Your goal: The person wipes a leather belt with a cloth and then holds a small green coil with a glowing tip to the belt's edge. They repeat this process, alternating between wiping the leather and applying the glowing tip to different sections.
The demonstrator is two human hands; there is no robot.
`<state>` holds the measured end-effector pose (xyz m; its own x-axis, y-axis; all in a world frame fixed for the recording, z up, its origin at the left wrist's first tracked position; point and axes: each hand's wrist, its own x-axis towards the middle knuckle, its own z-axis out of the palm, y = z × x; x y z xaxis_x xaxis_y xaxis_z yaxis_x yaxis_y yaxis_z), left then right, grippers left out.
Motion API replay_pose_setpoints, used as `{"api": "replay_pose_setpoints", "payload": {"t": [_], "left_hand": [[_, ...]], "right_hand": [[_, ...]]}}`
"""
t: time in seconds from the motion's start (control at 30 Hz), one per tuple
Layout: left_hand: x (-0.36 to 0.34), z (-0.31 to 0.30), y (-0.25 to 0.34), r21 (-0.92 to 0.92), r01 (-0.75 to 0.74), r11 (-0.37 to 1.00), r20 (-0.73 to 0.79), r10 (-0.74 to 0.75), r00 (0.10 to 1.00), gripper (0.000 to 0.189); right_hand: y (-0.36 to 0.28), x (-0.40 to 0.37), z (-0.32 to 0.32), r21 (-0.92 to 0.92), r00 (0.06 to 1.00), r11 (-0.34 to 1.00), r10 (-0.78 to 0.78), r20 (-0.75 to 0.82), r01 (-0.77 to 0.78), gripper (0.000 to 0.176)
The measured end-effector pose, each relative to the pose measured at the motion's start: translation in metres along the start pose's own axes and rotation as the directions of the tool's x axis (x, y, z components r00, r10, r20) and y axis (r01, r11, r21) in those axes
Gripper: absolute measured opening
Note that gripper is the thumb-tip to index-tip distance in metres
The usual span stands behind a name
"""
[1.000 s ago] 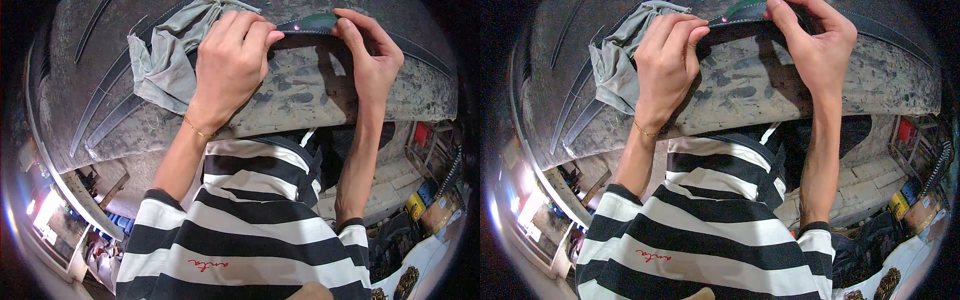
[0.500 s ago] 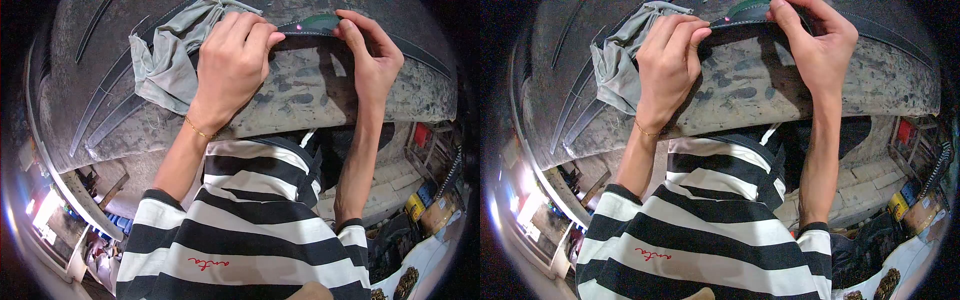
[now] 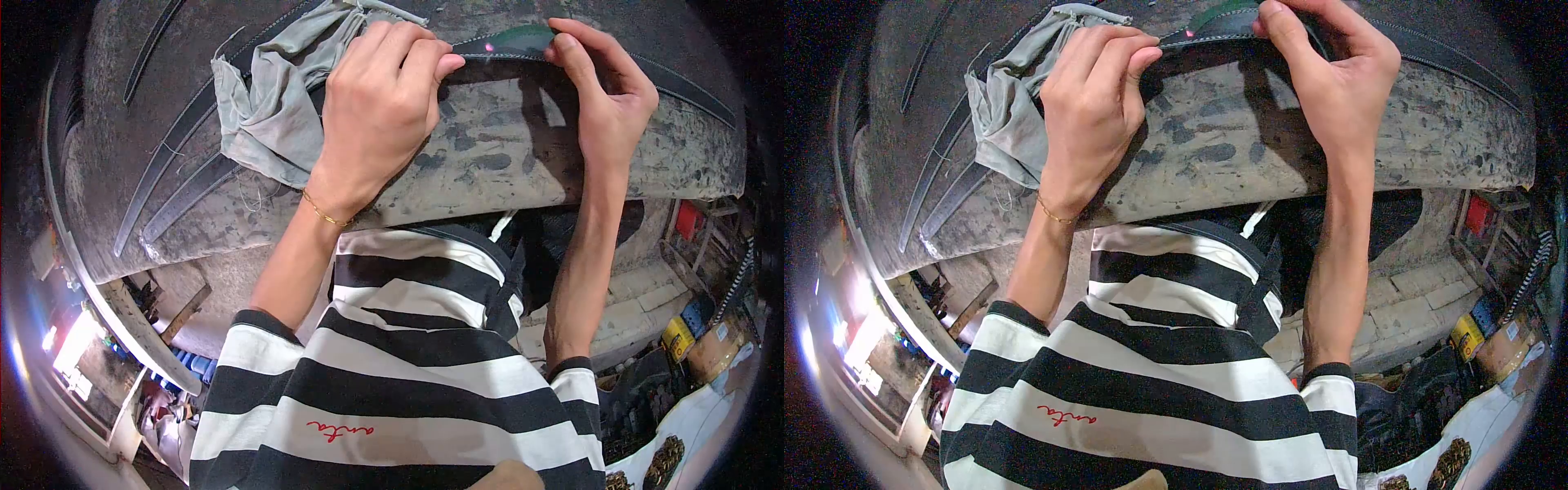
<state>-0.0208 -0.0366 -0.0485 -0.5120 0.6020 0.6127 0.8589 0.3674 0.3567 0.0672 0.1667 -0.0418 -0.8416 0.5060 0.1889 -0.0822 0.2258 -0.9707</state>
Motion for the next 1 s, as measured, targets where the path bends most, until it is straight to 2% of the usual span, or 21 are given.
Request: {"api": "replay_pose_setpoints", "payload": {"t": [0.13, 0.23, 0.33, 0.4, 0.53, 0.73, 0.8, 1.0], "left_hand": [[0.0017, -0.0063, 0.0048, -0.012, 0.050, 0.999, 0.057, -0.049, 0.997, 0.008], [0.0021, -0.0066, 0.0044, -0.013, 0.042, 0.999, 0.057, -0.042, 0.998, 0.008], [0.0009, -0.0018, 0.0007, -0.004, 0.005, 1.000, 0.011, -0.005, 1.000, 0.015], [0.0004, -0.0009, 0.0003, -0.006, 0.003, 1.000, 0.004, -0.003, 1.000, 0.015], [0.0004, -0.0008, 0.0002, -0.006, -0.001, 1.000, -0.003, 0.001, 1.000, 0.015], [0.0009, -0.0009, 0.0008, -0.003, -0.004, 1.000, -0.006, 0.004, 1.000, 0.015], [0.0006, -0.0010, 0.0010, -0.003, 0.000, 1.000, -0.002, 0.000, 1.000, 0.015], [0.0005, -0.0023, 0.0020, -0.002, 0.006, 1.000, 0.004, -0.006, 1.000, 0.014]], "right_hand": [[0.0025, 0.0007, -0.0021, -0.006, 1.000, 1.000, -0.016, 0.027, 0.017, 0.018], [0.0005, 0.0000, -0.0018, -0.019, 1.000, 0.999, 0.028, 0.004, -0.028, 0.017], [0.0007, 0.0002, -0.0026, -0.027, 1.000, 1.000, -0.009, 0.016, 0.009, 0.017], [-0.0018, 0.0000, -0.0020, -0.076, 0.999, 0.997, -0.010, 0.034, 0.013, 0.017], [-0.0008, 0.0001, -0.0016, -0.060, 1.000, 0.998, 0.013, 0.015, -0.012, 0.017], [-0.0009, 0.0007, -0.0029, -0.082, 0.998, 0.996, -0.040, 0.048, 0.044, 0.017], [-0.0032, 0.0004, -0.0016, -0.074, 1.000, 0.997, 0.001, 0.023, 0.000, 0.017], [0.0021, 0.0008, -0.0023, -0.010, 1.000, 1.000, 0.005, 0.007, -0.005, 0.018]]}}
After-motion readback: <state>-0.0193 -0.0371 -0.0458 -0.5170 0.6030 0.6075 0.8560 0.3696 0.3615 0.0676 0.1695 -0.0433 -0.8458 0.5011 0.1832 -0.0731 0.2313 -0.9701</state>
